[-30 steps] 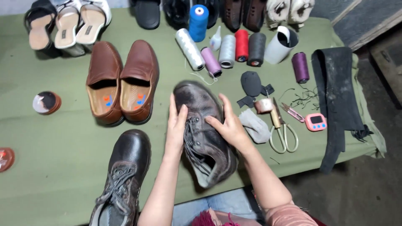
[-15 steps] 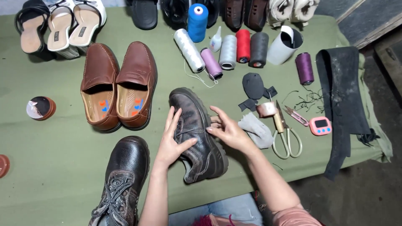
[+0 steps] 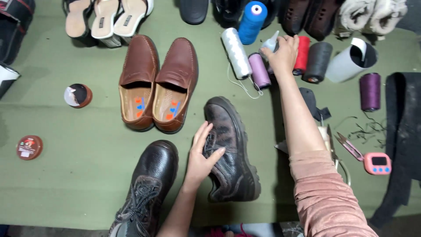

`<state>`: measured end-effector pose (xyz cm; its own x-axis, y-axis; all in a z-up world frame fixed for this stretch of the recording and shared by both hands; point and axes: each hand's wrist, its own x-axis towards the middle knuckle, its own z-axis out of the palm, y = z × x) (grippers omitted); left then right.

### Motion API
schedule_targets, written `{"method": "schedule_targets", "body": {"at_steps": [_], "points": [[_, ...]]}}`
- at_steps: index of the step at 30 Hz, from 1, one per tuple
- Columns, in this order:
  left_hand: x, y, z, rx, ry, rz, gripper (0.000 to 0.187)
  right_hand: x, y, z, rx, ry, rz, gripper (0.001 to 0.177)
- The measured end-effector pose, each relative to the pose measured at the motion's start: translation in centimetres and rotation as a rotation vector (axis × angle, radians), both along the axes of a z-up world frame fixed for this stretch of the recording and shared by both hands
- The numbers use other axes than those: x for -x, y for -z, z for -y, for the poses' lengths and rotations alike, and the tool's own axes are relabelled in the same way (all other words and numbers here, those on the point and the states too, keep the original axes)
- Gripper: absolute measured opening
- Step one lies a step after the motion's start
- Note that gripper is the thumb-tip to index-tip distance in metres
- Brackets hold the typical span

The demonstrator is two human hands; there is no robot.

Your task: The person cleans a dark brown leather boot by applying a liquid from a white bottle and scrubbing the surface with a brush and a cloth. They rotate the boot to clean different sides, including the toe, sides, and heel, while other shoes and tools are visible on the green work surface.

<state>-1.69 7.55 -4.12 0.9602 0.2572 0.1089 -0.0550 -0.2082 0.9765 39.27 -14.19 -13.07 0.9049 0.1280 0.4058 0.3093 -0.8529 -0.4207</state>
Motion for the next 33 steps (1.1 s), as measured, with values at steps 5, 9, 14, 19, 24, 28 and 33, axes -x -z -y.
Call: {"method": "schedule_targets", "body": {"at_steps": [5,9,14,19,24,28,33], "points": [[-0.3,-1.3,0.1,0.049,0.053,-0.128,0.068,0.0,-2.5,-2.2,0.066,0.111,-0.175,0.052],[0.3,-1.7,-1.2,0.038,0.068,-0.196,0.071,2.5,-3.4,-0.6,-0.050,0.008,0.236,0.054],[2.1,-2.8,-1.8,-0.095,0.135,-0.109,0.073,11.7,-0.5,6.2,-0.802,-0.501,-0.190,0.059],[2.5,-5.8,2.5,-0.089,0.098,0.157,0.070,29.7,-10.4,5.6,-1.046,-0.584,-0.615,0.044],[0.7,-6.7,7.5,0.527,0.385,0.150,0.056,37.4,-9.8,5.2,-1.237,-0.731,-0.837,0.054],[0.5,-6.6,9.9,0.684,0.422,-0.017,0.025,39.1,-5.3,6.2,-1.288,-0.715,-0.808,0.031],[1.6,-6.3,11.1,0.646,0.344,-0.056,0.020,40.9,-3.4,7.4,-1.326,-0.748,-0.780,0.023]]}}
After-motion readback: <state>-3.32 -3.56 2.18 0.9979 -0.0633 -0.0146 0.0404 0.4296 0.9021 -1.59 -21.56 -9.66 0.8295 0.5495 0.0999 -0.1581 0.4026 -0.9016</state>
